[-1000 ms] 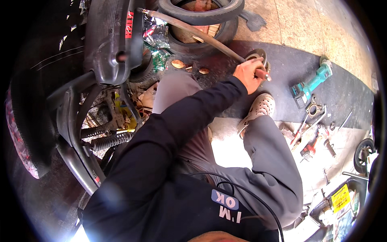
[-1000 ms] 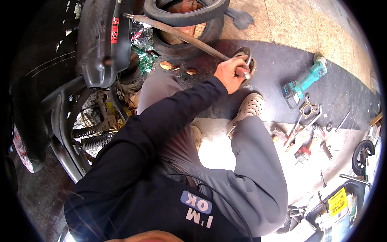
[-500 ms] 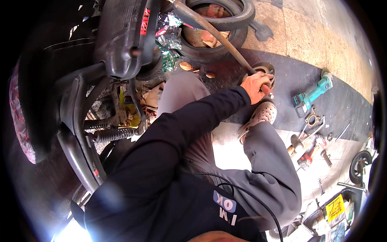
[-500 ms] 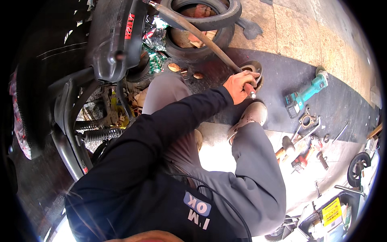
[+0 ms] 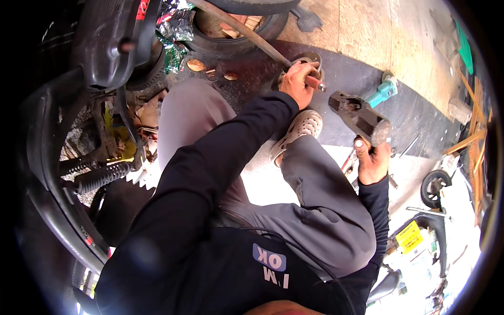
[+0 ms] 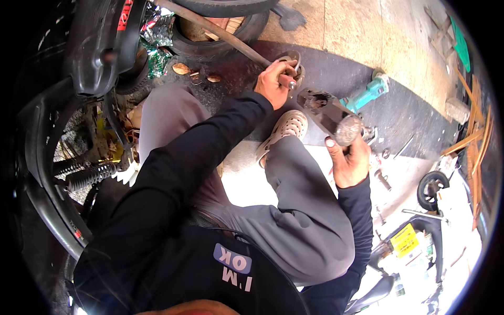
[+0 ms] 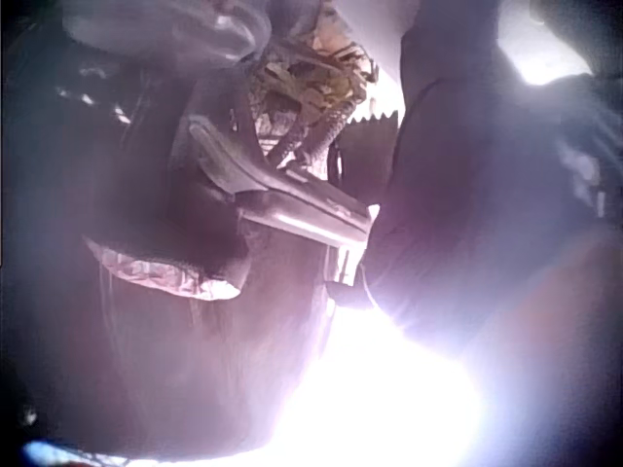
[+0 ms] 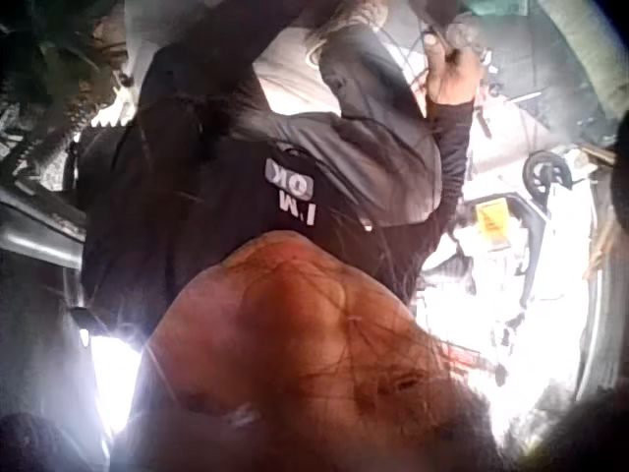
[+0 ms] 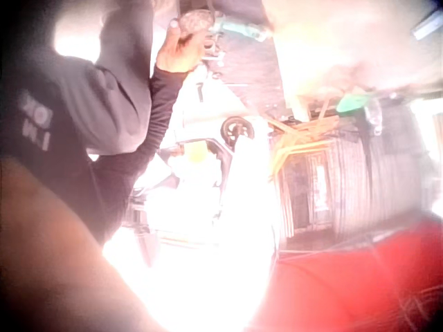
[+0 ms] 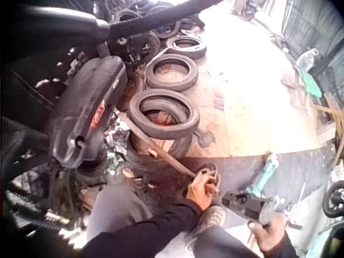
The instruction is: The person uses an angle grinder on a metal shaft, then uses a hammer and screwdriver to work on a circular metal part attached to the shaft. They also use a spray can on the part.
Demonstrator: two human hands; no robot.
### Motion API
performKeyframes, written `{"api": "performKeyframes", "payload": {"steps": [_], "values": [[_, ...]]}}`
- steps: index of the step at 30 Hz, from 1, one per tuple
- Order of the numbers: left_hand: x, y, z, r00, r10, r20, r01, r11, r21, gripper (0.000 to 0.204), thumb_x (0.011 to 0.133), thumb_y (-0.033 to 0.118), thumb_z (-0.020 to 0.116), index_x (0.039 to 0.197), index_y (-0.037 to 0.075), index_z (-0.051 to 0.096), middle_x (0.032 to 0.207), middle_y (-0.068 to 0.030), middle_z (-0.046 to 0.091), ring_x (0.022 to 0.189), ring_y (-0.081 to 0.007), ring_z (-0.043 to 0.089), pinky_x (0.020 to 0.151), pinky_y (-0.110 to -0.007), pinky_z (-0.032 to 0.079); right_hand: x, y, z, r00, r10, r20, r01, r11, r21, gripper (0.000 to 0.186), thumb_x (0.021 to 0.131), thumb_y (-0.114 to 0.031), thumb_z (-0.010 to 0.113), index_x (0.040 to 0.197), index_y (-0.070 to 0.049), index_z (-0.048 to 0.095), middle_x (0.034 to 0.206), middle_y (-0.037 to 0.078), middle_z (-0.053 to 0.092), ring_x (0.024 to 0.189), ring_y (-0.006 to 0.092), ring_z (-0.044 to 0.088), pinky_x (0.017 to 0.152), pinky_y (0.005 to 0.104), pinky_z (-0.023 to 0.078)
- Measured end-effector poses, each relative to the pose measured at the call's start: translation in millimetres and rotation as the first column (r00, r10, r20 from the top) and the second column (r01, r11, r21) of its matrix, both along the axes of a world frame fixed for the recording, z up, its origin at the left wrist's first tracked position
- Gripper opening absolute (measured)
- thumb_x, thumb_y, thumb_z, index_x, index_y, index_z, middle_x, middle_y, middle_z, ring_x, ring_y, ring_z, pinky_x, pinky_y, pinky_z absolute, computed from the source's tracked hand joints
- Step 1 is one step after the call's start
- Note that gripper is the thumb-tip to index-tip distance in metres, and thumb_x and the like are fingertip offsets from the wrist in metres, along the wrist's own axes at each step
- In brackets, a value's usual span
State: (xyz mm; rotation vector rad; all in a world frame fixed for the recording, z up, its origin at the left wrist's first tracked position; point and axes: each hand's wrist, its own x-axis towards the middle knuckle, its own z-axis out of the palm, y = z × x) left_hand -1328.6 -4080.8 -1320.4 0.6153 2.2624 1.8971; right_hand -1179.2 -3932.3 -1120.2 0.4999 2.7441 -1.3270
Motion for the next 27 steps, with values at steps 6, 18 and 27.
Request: {"api": "performKeyframes", "payload": {"steps": [6,18,27], "values": [[1.1,4.2,-3.1,0.996,0.087,-0.034,-0.087,0.996,0.018,0.02,0.076,-0.001,0.073,0.092,0.005,0.064,0.114,-0.0146,0.073,0.105,-0.0389,0.067,0.098,-0.044,0.052,-22.5,0.4,-2.4,0.969,-0.075,0.236,0.06,0.996,0.069,0.032,0.098,-0.021,0.069,0.118,0.003,0.062,0.089,0.011,0.069,0.077,0.0174,0.059,0.074,0.033,0.049],[10.2,10.6,-11.2,0.997,0.081,-0.018,-0.08,0.993,0.088,0.026,0.072,-0.004,0.069,0.094,0.007,0.061,0.111,-0.0157,0.071,0.113,-0.0365,0.065,0.11,-0.056,0.042,-23.4,5.6,-10.9,0.995,-0.095,0.009,0.095,0.988,-0.124,0.031,0.104,-0.028,0.061,0.102,0.003,0.059,0.079,0.003,0.055,0.064,0.0114,0.045,0.058,0.0284,0.038],[5.5,12.7,9.7,0.968,0.158,-0.194,-0.14,0.985,0.102,0.029,0.075,0.013,0.082,0.098,0.008,0.066,0.107,-0.0109,0.067,0.106,-0.0345,0.066,0.092,-0.045,0.053,-9.2,12.6,-16.6,0.991,-0.119,0.066,0.132,0.957,-0.26,0.043,0.105,-0.041,0.057,0.117,0.0,0.055,0.078,0.003,0.054,0.06,0.009,0.047,0.051,0.0248,0.037]]}}
